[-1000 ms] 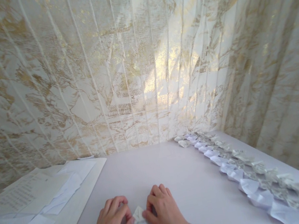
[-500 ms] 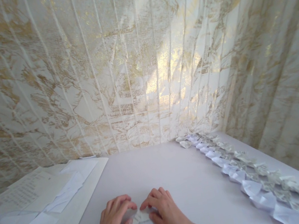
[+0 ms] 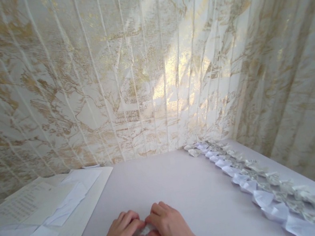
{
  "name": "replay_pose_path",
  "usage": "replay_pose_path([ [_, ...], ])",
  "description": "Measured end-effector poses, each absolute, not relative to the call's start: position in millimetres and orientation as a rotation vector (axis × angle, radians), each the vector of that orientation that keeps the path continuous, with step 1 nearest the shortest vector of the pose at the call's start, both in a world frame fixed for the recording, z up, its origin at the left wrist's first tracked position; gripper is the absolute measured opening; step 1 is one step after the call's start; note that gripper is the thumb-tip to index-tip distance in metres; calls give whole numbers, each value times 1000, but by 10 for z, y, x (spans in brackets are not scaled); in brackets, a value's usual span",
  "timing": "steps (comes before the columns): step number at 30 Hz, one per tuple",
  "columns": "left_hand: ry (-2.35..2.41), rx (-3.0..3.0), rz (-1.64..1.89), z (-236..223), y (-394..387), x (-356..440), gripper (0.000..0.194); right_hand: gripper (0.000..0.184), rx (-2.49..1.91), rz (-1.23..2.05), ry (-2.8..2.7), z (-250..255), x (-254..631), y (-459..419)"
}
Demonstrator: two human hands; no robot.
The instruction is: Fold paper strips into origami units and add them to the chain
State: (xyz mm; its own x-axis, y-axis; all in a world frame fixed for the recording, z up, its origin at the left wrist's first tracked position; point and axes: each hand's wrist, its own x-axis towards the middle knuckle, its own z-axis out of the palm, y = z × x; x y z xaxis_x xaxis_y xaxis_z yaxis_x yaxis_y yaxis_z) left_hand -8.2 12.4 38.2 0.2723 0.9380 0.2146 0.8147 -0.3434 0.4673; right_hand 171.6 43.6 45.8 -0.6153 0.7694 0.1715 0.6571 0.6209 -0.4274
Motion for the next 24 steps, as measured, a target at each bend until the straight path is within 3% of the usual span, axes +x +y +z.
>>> replay_pose_path([
  [8,1597,2268,727,349,161,-78,16,10,-1216,239,-2636,453,1621,467],
  [13,1657,2040,867,292,174,-18,15,26,-1175,67,-2691,386,1581,452],
  [24,1563,1834,986,246,156,39,19,32,-1026,818,-2023,339,1678,469],
])
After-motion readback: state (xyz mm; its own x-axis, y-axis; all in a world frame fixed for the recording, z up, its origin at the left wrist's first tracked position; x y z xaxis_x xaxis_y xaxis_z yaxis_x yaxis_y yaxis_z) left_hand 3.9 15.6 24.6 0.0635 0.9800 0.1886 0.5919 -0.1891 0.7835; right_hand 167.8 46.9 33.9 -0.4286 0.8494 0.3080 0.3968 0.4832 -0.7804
